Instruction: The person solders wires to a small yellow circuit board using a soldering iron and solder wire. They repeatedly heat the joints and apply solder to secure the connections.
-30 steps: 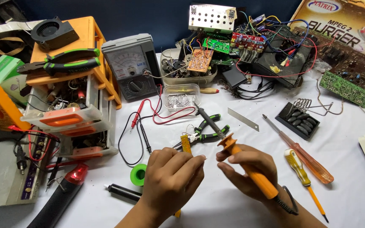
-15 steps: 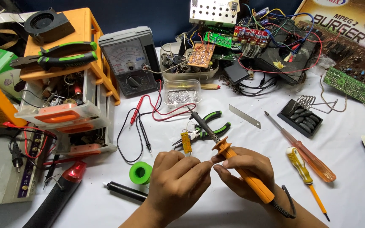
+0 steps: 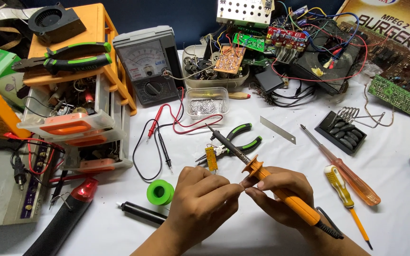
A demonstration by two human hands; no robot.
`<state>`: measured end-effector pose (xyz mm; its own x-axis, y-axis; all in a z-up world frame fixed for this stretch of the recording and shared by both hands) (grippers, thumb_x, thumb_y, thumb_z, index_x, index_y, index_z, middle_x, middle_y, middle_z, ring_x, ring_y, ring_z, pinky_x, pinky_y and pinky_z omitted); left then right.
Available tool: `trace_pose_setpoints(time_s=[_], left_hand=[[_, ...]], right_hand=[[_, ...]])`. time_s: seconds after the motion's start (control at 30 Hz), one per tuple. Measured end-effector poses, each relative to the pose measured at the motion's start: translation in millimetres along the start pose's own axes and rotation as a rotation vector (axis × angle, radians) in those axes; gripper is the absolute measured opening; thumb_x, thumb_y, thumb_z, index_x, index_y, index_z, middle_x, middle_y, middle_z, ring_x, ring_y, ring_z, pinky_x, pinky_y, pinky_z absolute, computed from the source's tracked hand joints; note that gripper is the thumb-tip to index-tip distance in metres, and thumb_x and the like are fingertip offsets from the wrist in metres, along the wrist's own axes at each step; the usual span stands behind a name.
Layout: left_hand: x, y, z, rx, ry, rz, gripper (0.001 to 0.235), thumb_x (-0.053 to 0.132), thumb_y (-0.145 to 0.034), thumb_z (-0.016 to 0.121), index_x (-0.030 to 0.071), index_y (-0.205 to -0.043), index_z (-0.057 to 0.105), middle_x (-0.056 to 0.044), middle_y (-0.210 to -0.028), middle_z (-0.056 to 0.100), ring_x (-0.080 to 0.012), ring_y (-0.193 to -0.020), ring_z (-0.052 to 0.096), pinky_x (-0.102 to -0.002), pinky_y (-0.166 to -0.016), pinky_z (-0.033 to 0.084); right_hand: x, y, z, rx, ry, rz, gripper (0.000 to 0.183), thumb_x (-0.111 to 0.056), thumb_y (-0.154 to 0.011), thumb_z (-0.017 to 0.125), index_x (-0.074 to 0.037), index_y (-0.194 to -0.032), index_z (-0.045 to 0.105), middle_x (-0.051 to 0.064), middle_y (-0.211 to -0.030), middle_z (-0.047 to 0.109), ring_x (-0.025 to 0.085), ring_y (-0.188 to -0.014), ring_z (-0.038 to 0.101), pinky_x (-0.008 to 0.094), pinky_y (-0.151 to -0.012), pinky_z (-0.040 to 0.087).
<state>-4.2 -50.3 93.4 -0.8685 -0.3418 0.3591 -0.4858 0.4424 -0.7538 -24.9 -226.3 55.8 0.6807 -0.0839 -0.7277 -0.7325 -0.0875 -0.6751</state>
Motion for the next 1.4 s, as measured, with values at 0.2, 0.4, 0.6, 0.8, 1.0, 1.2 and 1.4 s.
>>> trace_pose_setpoints(time_s=[0.2, 0.4, 0.6, 0.8, 1.0, 1.2, 1.4], left_hand=[[1, 1, 0, 0.011, -0.002, 0.023, 0.011, 0.008, -0.094, 0.074, 0.018, -0.094, 0.069, 0.009, -0.082, 0.065, -0.0183, -0.067, 0.047, -0.034, -0.070, 0.035], [1, 1, 0, -0.001, -0.001, 0.010, 0.013, 0.007, -0.093, 0.073, 0.019, -0.095, 0.069, 0.010, -0.083, 0.066, -0.0182, -0.068, 0.049, -0.034, -0.070, 0.035], [-4, 4, 0, 0.007, 0.025, -0.064, 0.011, 0.009, -0.089, 0.077, 0.017, -0.092, 0.070, 0.005, -0.081, 0.069, -0.0191, -0.068, 0.050, -0.034, -0.069, 0.035], [-3, 2, -1, 0.014, 0.024, -0.067, 0.008, 0.011, -0.089, 0.078, 0.016, -0.091, 0.072, 0.005, -0.079, 0.069, -0.0191, -0.067, 0.051, -0.035, -0.067, 0.035], [-2, 3, -1, 0.007, 0.003, -0.057, 0.005, 0.016, -0.091, 0.078, 0.015, -0.091, 0.073, 0.005, -0.080, 0.070, -0.0190, -0.070, 0.055, -0.035, -0.069, 0.037], [-10, 5, 0, -0.017, -0.003, -0.074, 0.008, 0.021, -0.093, 0.078, 0.017, -0.092, 0.072, 0.009, -0.082, 0.069, -0.0190, -0.071, 0.052, -0.035, -0.071, 0.035], [-12, 7, 1, -0.003, -0.044, -0.075, 0.004, 0.022, -0.096, 0.076, 0.020, -0.094, 0.073, 0.011, -0.088, 0.070, -0.0197, -0.074, 0.054, -0.037, -0.073, 0.035]], right_hand=[[3, 5, -2, 0.020, -0.058, 0.062, 0.025, 0.004, -0.086, 0.073, -0.010, -0.100, 0.057, 0.022, -0.088, 0.074, 0.028, -0.078, 0.079, 0.034, -0.073, 0.069], [1, 6, -1, 0.027, -0.054, 0.062, 0.028, 0.004, -0.089, 0.069, -0.010, -0.105, 0.052, 0.023, -0.087, 0.072, 0.027, -0.077, 0.078, 0.033, -0.075, 0.065], [-6, 1, -2, 0.057, 0.012, 0.073, 0.024, 0.003, -0.091, 0.065, -0.011, -0.104, 0.051, 0.022, -0.089, 0.077, 0.028, -0.083, 0.082, 0.040, -0.089, 0.067], [4, 6, 1, 0.046, -0.099, 0.013, 0.030, 0.005, -0.088, 0.072, -0.008, -0.109, 0.055, 0.024, -0.096, 0.074, 0.030, -0.088, 0.079, 0.038, -0.085, 0.066], [2, 2, 4, 0.031, -0.037, -0.001, 0.028, 0.004, -0.087, 0.072, -0.010, -0.104, 0.054, 0.022, -0.091, 0.074, 0.027, -0.080, 0.078, 0.033, -0.076, 0.066], [-1, 0, 5, 0.010, -0.029, 0.019, 0.028, 0.008, -0.086, 0.070, -0.010, -0.102, 0.055, 0.021, -0.085, 0.072, 0.026, -0.074, 0.076, 0.032, -0.071, 0.063], [2, 5, 4, 0.022, -0.021, 0.095, 0.024, 0.004, -0.089, 0.070, -0.009, -0.103, 0.055, 0.019, -0.085, 0.071, 0.026, -0.078, 0.076, 0.033, -0.077, 0.065]])
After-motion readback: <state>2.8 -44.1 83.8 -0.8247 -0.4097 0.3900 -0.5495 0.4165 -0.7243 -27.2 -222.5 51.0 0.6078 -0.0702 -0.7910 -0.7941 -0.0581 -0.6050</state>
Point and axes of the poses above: each hand's wrist, its own y-axis away from the middle knuckle, its own z-axis out of the palm, x = y × z, the point moved 5 cm from there along -y, towards the middle knuckle
